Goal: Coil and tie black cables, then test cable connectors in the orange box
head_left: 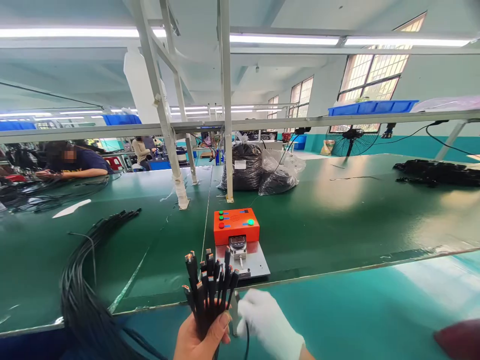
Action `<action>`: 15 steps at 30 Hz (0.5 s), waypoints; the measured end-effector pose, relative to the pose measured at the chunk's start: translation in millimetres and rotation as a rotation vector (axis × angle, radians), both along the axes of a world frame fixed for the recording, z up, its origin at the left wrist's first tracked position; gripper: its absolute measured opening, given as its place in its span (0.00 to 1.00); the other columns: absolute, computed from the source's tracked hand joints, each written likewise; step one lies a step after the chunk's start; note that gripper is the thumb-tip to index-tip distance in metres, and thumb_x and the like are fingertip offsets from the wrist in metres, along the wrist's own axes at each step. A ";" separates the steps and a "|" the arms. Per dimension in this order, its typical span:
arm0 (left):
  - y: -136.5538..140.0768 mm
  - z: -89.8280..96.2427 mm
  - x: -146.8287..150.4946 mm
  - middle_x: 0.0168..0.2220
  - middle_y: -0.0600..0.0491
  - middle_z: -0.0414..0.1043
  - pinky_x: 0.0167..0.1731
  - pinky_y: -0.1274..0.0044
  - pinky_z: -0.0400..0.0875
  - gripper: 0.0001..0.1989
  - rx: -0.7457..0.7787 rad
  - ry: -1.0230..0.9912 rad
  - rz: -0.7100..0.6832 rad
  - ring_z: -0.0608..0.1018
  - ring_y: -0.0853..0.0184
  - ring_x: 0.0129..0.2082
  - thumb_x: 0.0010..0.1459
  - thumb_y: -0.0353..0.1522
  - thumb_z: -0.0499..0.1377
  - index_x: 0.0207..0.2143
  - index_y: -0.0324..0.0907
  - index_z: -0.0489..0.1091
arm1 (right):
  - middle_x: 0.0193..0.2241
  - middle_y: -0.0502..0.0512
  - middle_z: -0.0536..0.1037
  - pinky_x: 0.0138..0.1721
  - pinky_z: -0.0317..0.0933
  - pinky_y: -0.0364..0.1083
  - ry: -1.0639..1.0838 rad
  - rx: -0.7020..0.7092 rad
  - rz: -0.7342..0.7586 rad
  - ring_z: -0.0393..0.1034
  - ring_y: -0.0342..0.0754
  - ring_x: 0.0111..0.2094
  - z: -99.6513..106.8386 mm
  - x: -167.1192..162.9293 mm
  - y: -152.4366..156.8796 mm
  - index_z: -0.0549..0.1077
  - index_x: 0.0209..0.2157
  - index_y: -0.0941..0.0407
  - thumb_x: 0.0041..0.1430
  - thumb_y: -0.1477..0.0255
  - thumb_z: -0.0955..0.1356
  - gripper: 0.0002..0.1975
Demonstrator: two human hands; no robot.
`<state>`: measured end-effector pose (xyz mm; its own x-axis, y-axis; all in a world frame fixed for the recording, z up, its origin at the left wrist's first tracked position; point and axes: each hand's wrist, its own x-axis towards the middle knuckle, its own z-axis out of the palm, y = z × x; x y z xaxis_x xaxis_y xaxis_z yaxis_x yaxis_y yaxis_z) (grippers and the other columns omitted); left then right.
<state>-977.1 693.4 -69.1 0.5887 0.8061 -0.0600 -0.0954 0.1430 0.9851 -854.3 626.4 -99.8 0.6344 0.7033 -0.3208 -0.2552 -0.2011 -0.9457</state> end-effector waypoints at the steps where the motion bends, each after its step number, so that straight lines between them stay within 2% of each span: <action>1: 1.3 -0.5 -0.8 0.17 0.56 0.70 0.21 0.77 0.67 0.12 -0.016 0.010 -0.021 0.70 0.68 0.18 0.39 0.38 0.68 0.23 0.38 0.75 | 0.23 0.60 0.78 0.34 0.62 0.51 -0.094 -0.015 -0.033 0.72 0.57 0.31 3.0 -4.6 -6.6 0.68 0.18 0.55 0.35 0.70 0.67 0.04; 3: 2.2 -0.8 -0.9 0.17 0.56 0.69 0.21 0.78 0.66 0.12 -0.026 0.035 -0.038 0.69 0.69 0.18 0.40 0.38 0.68 0.23 0.38 0.74 | 0.41 0.59 0.77 0.50 0.54 0.52 -0.309 0.007 -0.170 0.65 0.60 0.48 12.3 -14.0 -17.1 0.74 0.29 0.53 0.36 0.68 0.70 0.12; 4: 1.6 -0.6 -0.2 0.17 0.56 0.69 0.21 0.78 0.66 0.13 -0.020 0.058 -0.053 0.69 0.70 0.18 0.40 0.39 0.68 0.23 0.38 0.74 | 0.47 0.56 0.74 0.53 0.50 0.51 -0.369 0.058 -0.232 0.61 0.59 0.53 18.2 -18.3 -20.2 0.74 0.36 0.52 0.39 0.66 0.69 0.17; 5: 0.3 -0.2 0.9 0.17 0.56 0.68 0.21 0.79 0.65 0.13 -0.009 0.077 -0.068 0.68 0.70 0.18 0.40 0.39 0.68 0.22 0.38 0.74 | 0.49 0.55 0.72 0.54 0.50 0.50 -0.369 0.127 -0.266 0.60 0.57 0.54 24.5 -22.0 -21.6 0.73 0.40 0.52 0.43 0.64 0.68 0.19; 6: -1.6 0.2 2.3 0.16 0.57 0.68 0.20 0.79 0.65 0.13 0.003 0.088 -0.075 0.67 0.70 0.18 0.40 0.40 0.68 0.22 0.38 0.74 | 0.47 0.55 0.73 0.51 0.54 0.48 -0.309 0.197 -0.268 0.62 0.56 0.51 30.7 -25.0 -21.6 0.73 0.41 0.53 0.46 0.62 0.66 0.19; 8: -5.7 0.2 5.2 0.15 0.57 0.67 0.20 0.79 0.64 0.15 0.008 0.093 -0.069 0.67 0.70 0.18 0.39 0.41 0.68 0.21 0.37 0.74 | 0.37 0.56 0.77 0.41 0.60 0.45 -0.153 0.288 -0.222 0.68 0.53 0.41 40.6 -27.9 -18.5 0.73 0.34 0.56 0.49 0.62 0.65 0.14; 10: -8.5 -1.3 7.2 0.19 0.54 0.73 0.25 0.77 0.68 0.16 -0.027 0.077 0.003 0.72 0.66 0.22 0.37 0.42 0.68 0.23 0.38 0.76 | 0.26 0.54 0.76 0.33 0.60 0.43 -0.044 0.275 -0.198 0.68 0.49 0.31 44.5 -26.5 -14.3 0.70 0.24 0.57 0.50 0.62 0.65 0.12; 12: -8.8 -3.7 7.3 0.25 0.51 0.78 0.33 0.75 0.69 0.18 -0.069 0.052 0.131 0.75 0.62 0.29 0.36 0.42 0.69 0.26 0.38 0.77 | 0.19 0.51 0.74 0.30 0.58 0.42 -0.006 0.227 -0.178 0.65 0.45 0.25 41.4 -21.7 -10.9 0.66 0.21 0.57 0.52 0.63 0.63 0.12; 13: -8.1 -4.8 6.7 0.25 0.51 0.78 0.34 0.75 0.69 0.18 -0.091 0.028 0.176 0.76 0.62 0.30 0.36 0.42 0.69 0.26 0.38 0.77 | 0.17 0.51 0.72 0.30 0.58 0.42 0.004 0.208 -0.151 0.63 0.44 0.23 37.6 -18.7 -9.4 0.66 0.21 0.57 0.53 0.65 0.62 0.12; 15: -6.1 -5.8 4.9 0.20 0.54 0.75 0.26 0.78 0.68 0.16 -0.116 -0.032 0.184 0.73 0.67 0.21 0.38 0.42 0.68 0.26 0.39 0.76 | 0.12 0.49 0.70 0.27 0.57 0.42 0.019 0.185 -0.071 0.61 0.43 0.18 27.7 -12.8 -6.4 0.66 0.23 0.57 0.54 0.66 0.61 0.11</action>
